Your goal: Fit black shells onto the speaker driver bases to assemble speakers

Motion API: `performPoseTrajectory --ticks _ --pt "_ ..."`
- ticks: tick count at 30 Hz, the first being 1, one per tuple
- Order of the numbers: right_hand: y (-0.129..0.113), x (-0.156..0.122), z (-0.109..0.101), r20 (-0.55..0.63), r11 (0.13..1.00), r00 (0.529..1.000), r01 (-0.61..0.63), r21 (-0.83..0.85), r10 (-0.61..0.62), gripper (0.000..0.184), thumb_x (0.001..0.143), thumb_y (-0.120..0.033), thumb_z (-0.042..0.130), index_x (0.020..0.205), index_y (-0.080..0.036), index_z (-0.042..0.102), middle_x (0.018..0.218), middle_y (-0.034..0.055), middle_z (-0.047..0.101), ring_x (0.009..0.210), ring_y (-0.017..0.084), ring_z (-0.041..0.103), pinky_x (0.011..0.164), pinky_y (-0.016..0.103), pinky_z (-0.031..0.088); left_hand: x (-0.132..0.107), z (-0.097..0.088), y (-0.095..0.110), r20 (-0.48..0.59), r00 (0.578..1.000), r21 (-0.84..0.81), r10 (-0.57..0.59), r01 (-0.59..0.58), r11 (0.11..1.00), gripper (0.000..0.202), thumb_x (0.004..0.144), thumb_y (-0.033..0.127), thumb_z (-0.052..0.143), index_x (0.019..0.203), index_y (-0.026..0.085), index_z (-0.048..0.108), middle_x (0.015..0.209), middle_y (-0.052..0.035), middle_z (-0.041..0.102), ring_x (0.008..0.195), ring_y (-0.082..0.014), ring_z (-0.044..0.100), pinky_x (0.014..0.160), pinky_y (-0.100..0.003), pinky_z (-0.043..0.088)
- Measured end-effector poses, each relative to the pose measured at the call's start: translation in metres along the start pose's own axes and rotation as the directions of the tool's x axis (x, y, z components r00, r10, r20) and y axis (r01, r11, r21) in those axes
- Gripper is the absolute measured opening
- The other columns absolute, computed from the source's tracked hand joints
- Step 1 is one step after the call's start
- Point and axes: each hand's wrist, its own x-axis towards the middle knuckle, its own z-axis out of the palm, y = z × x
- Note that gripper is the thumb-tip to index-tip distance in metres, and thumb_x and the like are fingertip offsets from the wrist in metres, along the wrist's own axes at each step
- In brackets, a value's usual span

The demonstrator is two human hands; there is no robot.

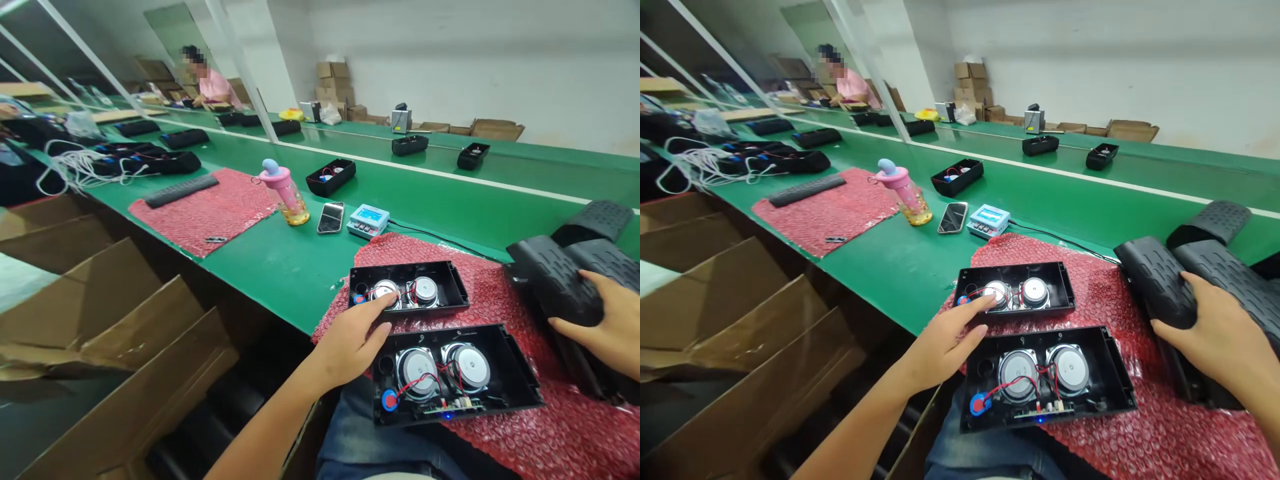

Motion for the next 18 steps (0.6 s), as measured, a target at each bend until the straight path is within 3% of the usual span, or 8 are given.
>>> performPoseTrajectory --ticks 2,4,8,11,12,14,16,18 --pt "-0.01 0.004 -0.013 0.106 0.994 0.993 -0.06 0.088 0.051 0.084 0.059 -0.056 0.075 0.13 -0.019 0.049 0.11 0.021 0.063 0.092 0.033 0.064 0.071 0.044 0.048 -0.003 0.0 0.001 -0.109 0.994 -0.116 -0.03 0.017 0.993 0.04 0.086 0.03 0.044 0.124 0.024 0.056 0.125 -0.005 0.063 0.115 -0.0202 0.058 0.105 -0.037 0.041" --pt "-0.027 0.012 -0.029 0.156 0.962 0.984 -0.119 0.246 0.082 0.083 0.058 -0.054 0.076 0.13 -0.024 0.048 0.114 0.0189 0.062 0.095 0.034 0.062 0.076 0.047 0.047 -0.003 0.0 0.008 -0.132 0.988 -0.273 -0.074 0.036 0.961 0.037 0.084 0.032 0.048 0.119 0.024 0.06 0.119 -0.0063 0.066 0.108 -0.0203 0.061 0.1 -0.037 0.046" --pt "-0.076 0.03 -0.06 0.25 0.798 0.967 -0.183 0.575 0.042 0.082 0.052 -0.047 0.076 0.125 -0.023 0.049 0.112 0.0184 0.062 0.093 0.033 0.063 0.076 0.046 0.05 0.008 0.004 0.034 0.171 0.984 -0.577 -0.052 0.143 0.804 0.049 0.081 0.035 0.056 0.128 0.024 0.052 0.123 -0.0098 0.062 0.108 -0.0206 0.06 0.092 -0.036 0.05" --pt "-0.114 0.038 -0.075 0.234 0.704 0.972 -0.178 0.687 0.017 0.079 0.053 -0.041 0.075 0.124 -0.019 0.048 0.105 0.0179 0.064 0.079 0.027 0.064 0.064 0.038 0.051 0.026 0.011 0.057 0.398 0.917 -0.637 0.028 0.254 0.728 0.084 0.071 0.043 0.07 0.144 0.026 0.032 0.138 -0.0159 0.047 0.116 -0.0263 0.054 0.093 -0.041 0.047" --pt "-0.125 0.038 -0.076 0.203 0.683 0.979 -0.143 0.717 -0.008 0.078 0.054 -0.039 0.074 0.124 -0.018 0.048 0.103 0.0166 0.064 0.077 0.025 0.063 0.061 0.036 0.051 0.032 0.014 0.064 0.457 0.888 -0.673 0.052 0.307 0.674 0.101 0.065 0.048 0.075 0.148 0.026 0.02 0.142 -0.0187 0.042 0.118 -0.0288 0.053 0.091 -0.043 0.047" --pt "-0.143 0.037 -0.075 0.127 0.628 0.989 -0.051 0.776 -0.077 0.076 0.058 -0.036 0.074 0.126 -0.019 0.046 0.103 0.0135 0.063 0.076 0.022 0.063 0.061 0.034 0.051 0.045 0.022 0.075 0.506 0.858 -0.785 0.091 0.415 0.46 0.126 0.054 0.062 0.077 0.15 0.027 0.003 0.141 -0.0229 0.041 0.115 -0.0317 0.054 0.084 -0.042 0.048" --pt "-0.158 0.034 -0.072 0.058 0.533 0.987 0.03 0.846 -0.149 0.076 0.059 -0.035 0.075 0.127 -0.021 0.045 0.103 0.0106 0.063 0.079 0.022 0.063 0.063 0.033 0.053 0.055 0.03 0.084 0.432 0.899 -0.892 0.075 0.414 0.182 0.129 0.05 0.071 0.073 0.149 0.029 0.0 0.132 -0.0206 0.05 0.107 -0.0302 0.059 0.079 -0.04 0.049" --pt "-0.169 0.031 -0.07 0.026 0.404 0.977 0.062 0.913 -0.21 0.076 0.058 -0.034 0.078 0.127 -0.025 0.045 0.105 0.008 0.063 0.084 0.022 0.064 0.067 0.033 0.055 0.06 0.036 0.088 0.3 0.954 -0.954 0.014 0.3 0.022 0.121 0.053 0.067 0.075 0.147 0.033 0.008 0.118 -0.0136 0.059 0.096 -0.0261 0.062 0.078 -0.038 0.049"
